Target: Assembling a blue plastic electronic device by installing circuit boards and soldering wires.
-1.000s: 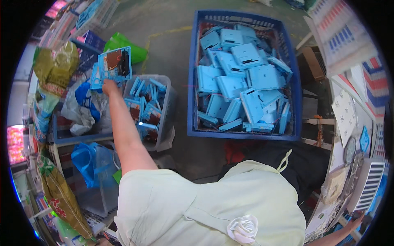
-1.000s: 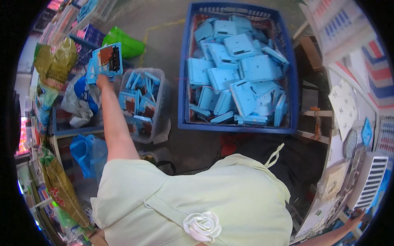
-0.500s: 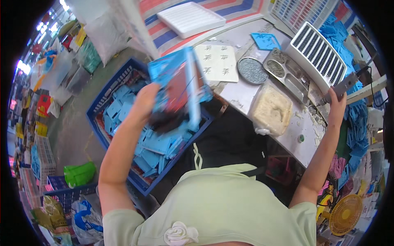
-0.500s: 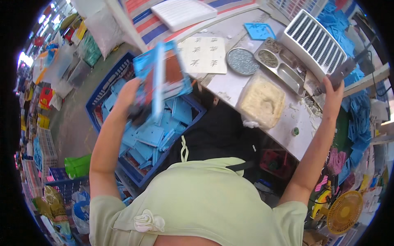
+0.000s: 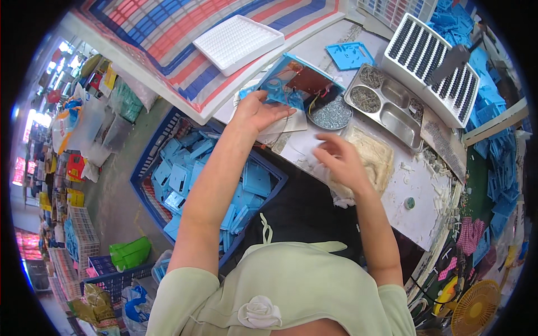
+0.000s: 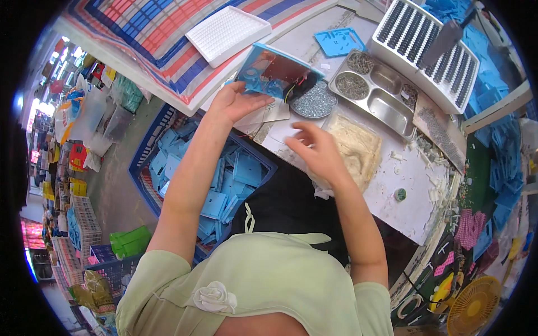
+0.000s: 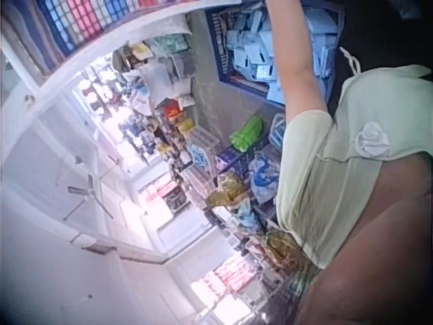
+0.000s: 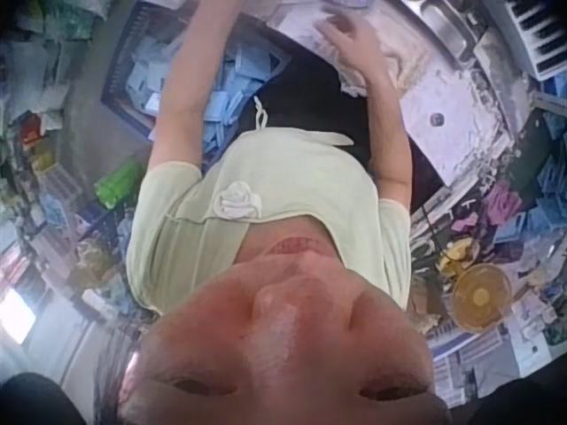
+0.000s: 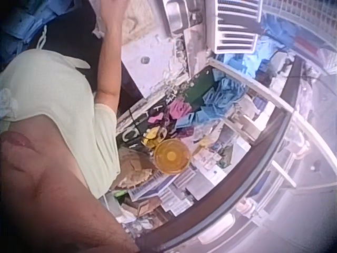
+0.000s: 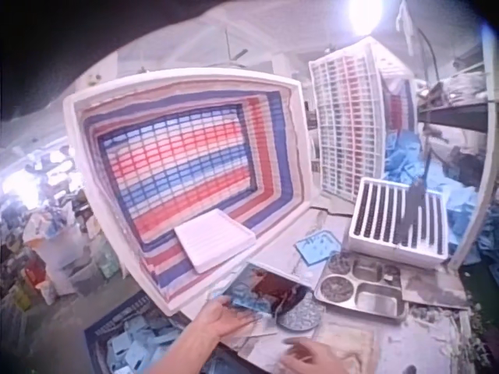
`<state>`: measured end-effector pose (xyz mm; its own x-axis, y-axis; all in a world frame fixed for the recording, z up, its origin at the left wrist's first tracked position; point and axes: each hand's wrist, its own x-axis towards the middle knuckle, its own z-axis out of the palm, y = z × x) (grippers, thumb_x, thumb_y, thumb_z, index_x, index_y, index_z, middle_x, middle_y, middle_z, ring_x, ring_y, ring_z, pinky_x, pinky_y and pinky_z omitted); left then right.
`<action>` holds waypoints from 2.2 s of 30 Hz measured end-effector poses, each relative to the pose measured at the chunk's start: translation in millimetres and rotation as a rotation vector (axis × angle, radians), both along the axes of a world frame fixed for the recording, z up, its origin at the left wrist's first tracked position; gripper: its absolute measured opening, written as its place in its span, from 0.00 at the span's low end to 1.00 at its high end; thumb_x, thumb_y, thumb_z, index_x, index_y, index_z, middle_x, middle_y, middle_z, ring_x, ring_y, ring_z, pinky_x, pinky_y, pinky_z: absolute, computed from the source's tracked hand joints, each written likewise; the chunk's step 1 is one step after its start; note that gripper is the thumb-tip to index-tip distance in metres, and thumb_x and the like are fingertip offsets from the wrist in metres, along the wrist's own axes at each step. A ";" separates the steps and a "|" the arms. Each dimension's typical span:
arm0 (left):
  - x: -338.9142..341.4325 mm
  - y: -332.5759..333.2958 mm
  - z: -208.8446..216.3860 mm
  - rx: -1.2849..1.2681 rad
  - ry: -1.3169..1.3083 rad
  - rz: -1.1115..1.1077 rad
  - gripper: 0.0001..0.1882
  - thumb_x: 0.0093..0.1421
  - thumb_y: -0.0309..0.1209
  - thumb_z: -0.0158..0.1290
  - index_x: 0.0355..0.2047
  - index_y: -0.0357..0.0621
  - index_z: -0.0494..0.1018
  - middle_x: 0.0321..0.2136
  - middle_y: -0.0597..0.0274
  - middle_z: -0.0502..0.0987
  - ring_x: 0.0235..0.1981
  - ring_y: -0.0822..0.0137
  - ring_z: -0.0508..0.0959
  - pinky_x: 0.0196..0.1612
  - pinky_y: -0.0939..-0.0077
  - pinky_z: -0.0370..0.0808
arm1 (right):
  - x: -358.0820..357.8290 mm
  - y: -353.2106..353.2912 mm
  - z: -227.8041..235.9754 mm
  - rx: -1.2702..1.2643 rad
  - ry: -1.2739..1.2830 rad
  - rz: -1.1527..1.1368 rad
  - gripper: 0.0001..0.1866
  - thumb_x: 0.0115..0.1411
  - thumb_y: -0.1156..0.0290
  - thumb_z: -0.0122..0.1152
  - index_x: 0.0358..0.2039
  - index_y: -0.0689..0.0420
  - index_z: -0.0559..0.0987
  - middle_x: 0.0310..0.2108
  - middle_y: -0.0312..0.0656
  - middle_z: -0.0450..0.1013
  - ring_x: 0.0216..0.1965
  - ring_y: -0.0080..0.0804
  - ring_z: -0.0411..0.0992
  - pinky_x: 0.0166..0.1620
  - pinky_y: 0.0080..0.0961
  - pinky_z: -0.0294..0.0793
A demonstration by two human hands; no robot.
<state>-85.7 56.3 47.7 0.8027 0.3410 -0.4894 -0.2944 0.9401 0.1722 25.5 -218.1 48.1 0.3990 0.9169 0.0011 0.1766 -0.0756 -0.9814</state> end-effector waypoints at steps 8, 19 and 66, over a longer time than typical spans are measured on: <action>-1.0 -31.6 -3.9 0.151 -0.079 0.115 0.24 0.74 0.29 0.36 0.66 0.32 0.52 0.63 0.28 0.60 0.66 0.32 0.64 0.64 0.33 0.71 | -25.9 97.0 -5.4 0.276 0.842 -0.407 0.39 0.65 0.56 0.68 0.67 0.59 0.59 0.54 0.45 0.71 0.42 0.31 0.76 0.38 0.28 0.77; -22.9 -83.0 25.7 0.498 0.123 -0.213 0.27 0.69 0.33 0.48 0.64 0.33 0.62 0.61 0.45 0.70 0.61 0.50 0.72 0.64 0.54 0.71 | 31.5 96.5 17.9 0.305 0.486 -0.508 0.12 0.61 0.65 0.69 0.43 0.54 0.83 0.35 0.30 0.79 0.34 0.20 0.72 0.37 0.23 0.68; 49.9 -194.2 -13.0 2.146 0.062 -0.321 0.10 0.55 0.21 0.64 0.38 0.42 0.79 0.25 0.59 0.76 0.23 0.63 0.76 0.26 0.71 0.72 | 66.4 -89.0 -4.3 -0.385 -0.886 -0.378 0.06 0.55 0.67 0.69 0.30 0.55 0.83 0.24 0.42 0.76 0.27 0.43 0.77 0.28 0.37 0.74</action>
<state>-35.8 -138.0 34.7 0.9313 0.1481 0.3328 -0.1628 -0.6480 0.7441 91.8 -307.1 43.8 0.6596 0.7326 0.1683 0.7229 -0.5570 -0.4088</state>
